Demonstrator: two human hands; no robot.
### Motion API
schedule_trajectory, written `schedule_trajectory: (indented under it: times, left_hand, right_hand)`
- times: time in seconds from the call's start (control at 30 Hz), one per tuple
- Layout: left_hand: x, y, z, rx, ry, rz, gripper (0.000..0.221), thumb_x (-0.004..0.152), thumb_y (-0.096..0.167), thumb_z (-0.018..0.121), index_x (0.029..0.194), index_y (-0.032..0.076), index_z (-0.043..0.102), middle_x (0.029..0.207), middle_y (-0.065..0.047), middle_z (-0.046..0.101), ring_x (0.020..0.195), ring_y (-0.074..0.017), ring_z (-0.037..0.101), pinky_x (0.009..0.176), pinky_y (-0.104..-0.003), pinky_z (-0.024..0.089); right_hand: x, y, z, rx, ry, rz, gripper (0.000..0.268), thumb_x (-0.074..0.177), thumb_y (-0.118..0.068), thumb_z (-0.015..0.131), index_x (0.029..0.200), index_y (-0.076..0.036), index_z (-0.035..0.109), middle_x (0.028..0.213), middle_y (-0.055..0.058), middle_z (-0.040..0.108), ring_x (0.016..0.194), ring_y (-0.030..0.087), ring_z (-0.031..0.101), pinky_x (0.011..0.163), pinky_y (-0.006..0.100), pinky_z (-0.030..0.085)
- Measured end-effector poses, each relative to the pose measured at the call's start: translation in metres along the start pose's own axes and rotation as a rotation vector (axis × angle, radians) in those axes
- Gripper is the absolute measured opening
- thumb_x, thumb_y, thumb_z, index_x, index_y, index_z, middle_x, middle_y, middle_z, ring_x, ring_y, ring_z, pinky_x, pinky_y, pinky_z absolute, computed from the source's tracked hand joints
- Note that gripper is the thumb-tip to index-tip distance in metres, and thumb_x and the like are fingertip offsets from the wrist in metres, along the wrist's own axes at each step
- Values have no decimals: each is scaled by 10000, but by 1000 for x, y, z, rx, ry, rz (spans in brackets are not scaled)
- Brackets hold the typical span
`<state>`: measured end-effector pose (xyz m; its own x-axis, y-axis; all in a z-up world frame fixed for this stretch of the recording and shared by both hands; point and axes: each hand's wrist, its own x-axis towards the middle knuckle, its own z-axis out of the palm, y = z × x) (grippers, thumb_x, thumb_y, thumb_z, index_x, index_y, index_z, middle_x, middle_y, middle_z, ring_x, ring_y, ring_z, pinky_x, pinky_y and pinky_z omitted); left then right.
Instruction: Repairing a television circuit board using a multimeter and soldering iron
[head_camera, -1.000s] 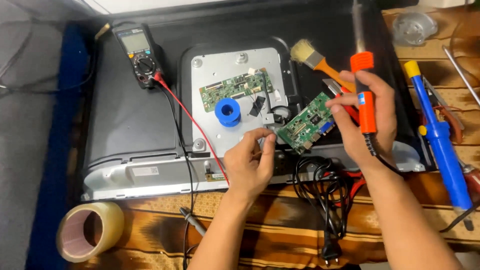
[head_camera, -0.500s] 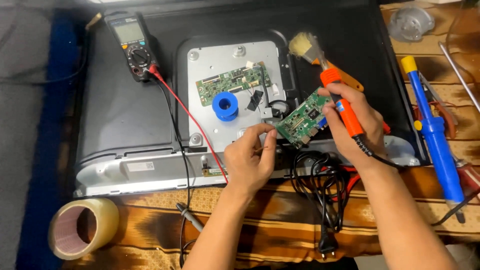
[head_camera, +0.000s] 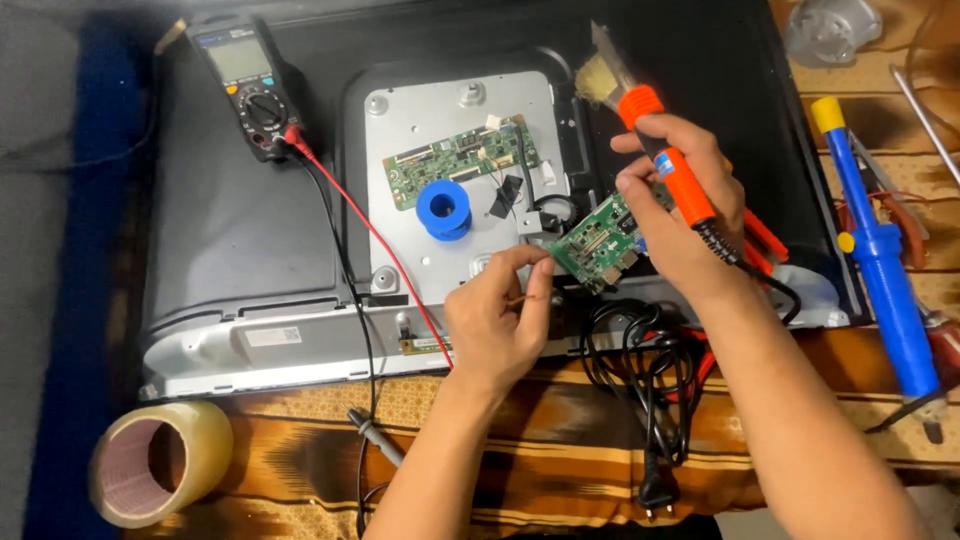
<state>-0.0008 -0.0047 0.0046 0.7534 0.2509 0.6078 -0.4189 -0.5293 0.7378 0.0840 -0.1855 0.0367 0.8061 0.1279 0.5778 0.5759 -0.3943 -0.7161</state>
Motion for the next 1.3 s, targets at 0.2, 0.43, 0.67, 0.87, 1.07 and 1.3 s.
schedule_trajectory:
  times: [0.2, 0.43, 0.67, 0.87, 1.07, 1.3]
  left_hand:
    - [1, 0, -1, -17, -12, -13, 68, 925, 194, 723, 979, 204, 764, 448, 21, 417, 414, -231, 563, 476, -296, 498]
    - [2, 5, -9, 69, -121, -75, 111, 1011, 243, 608, 1014, 164, 686, 572, 55, 453, 478, -103, 439, 508, -274, 364]
    - [1, 4, -8, 78, -114, -91, 118, 1012, 268, 612, 1012, 175, 684, 562, 65, 411, 473, -105, 427, 504, -284, 356]
    - [1, -4, -4, -23, -9, -48, 65, 934, 212, 718, 980, 203, 763, 436, -5, 422, 410, -236, 558, 477, -305, 486]
    - [1, -8, -2, -6, 0, -50, 63, 928, 206, 723, 976, 205, 765, 428, 9, 397, 388, -213, 526, 471, -287, 481]
    - [1, -10, -1, 58, -25, -11, 93, 913, 187, 743, 999, 205, 773, 428, 7, 415, 399, -240, 554, 471, -307, 490]
  right_hand:
    - [1, -1, 1, 205, 19, 31, 499, 973, 202, 653, 1404, 61, 443, 1222, 262, 690, 976, 239, 703, 957, 389, 557]
    - [-23, -17, -33, 27, 71, -151, 538, 1016, 179, 635, 1424, 23, 323, 1399, 414, 557, 1089, 417, 689, 1042, 472, 547]
    - [-30, -34, -19, -147, 1, -21, 559, 921, 86, 795, 1383, 2, 493, 1388, 191, 640, 1053, 263, 752, 947, 352, 589]
    - [-23, -24, 0, -65, -14, -138, 511, 929, 131, 684, 1402, 24, 521, 1268, 197, 671, 984, 329, 744, 850, 413, 602]
    - [-31, -32, -18, -1, 3, -95, 466, 925, 158, 641, 1373, 73, 544, 1263, 204, 713, 918, 289, 757, 827, 399, 596]
    - [-43, -15, -32, -42, -29, -224, 403, 898, 160, 660, 1295, 153, 591, 1185, 264, 713, 855, 328, 758, 772, 425, 603]
